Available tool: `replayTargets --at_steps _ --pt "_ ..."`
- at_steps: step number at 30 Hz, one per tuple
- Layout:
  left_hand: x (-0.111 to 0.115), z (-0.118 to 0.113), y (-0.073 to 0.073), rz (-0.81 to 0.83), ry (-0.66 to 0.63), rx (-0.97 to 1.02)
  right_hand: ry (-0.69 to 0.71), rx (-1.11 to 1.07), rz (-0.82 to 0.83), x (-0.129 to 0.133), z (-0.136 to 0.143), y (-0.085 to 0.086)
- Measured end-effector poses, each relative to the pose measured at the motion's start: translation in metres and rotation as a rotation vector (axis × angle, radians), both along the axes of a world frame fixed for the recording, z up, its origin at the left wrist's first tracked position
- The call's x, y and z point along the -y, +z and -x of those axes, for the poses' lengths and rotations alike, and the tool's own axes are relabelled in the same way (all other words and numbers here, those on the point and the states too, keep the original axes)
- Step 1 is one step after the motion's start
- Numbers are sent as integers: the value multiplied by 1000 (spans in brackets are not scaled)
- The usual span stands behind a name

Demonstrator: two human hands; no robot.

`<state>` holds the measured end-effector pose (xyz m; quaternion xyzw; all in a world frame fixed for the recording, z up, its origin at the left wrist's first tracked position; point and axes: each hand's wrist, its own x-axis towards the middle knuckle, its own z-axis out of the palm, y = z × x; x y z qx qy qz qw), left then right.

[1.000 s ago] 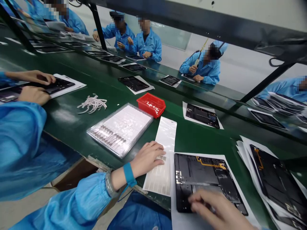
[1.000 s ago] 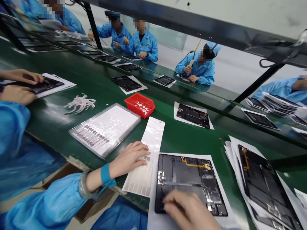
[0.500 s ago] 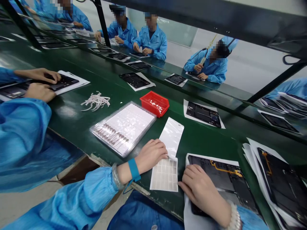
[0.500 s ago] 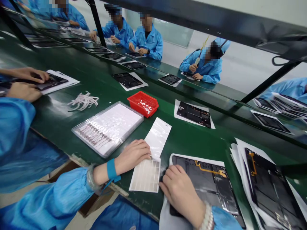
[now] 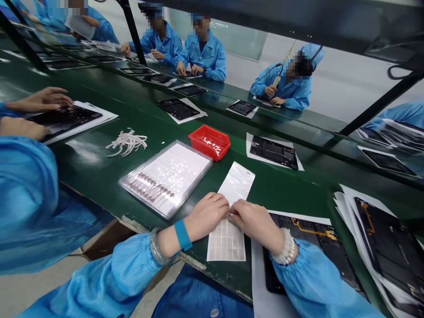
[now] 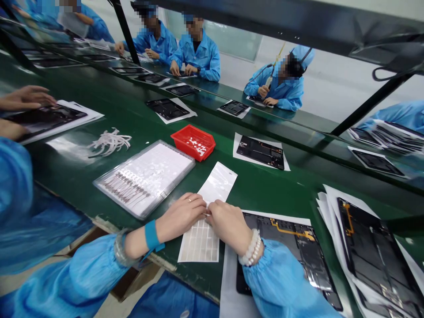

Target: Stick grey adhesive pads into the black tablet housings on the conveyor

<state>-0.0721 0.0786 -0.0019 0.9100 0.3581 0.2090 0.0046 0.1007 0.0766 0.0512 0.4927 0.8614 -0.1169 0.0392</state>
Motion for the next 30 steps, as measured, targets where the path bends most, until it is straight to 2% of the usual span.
replayTargets --at_steps 8,14,16,18,20,23,25,28,30 --pt "-1 2 0 2 19 27 47 -84 -108 0 -6 -4" --pt "-3 6 -1 42 17 48 173 -3 -255 2 4 -5" --pt "-3 10 3 65 11 58 151 -72 -269 8 0 -1" --pt "2 11 10 78 9 70 52 -254 -192 16 -12 4" --pt "12 6 20 140 30 139 -114 -523 -15 25 -29 9" --pt "33 -13 34 381 53 337 -395 -870 298 42 -51 12" --pt "45 -30 39 561 41 428 -543 -1010 428 54 -59 10" --pt "53 -53 38 707 37 492 -655 -1122 486 68 -66 2" --pt "52 -63 34 716 17 524 -648 -1126 463 75 -71 -6"
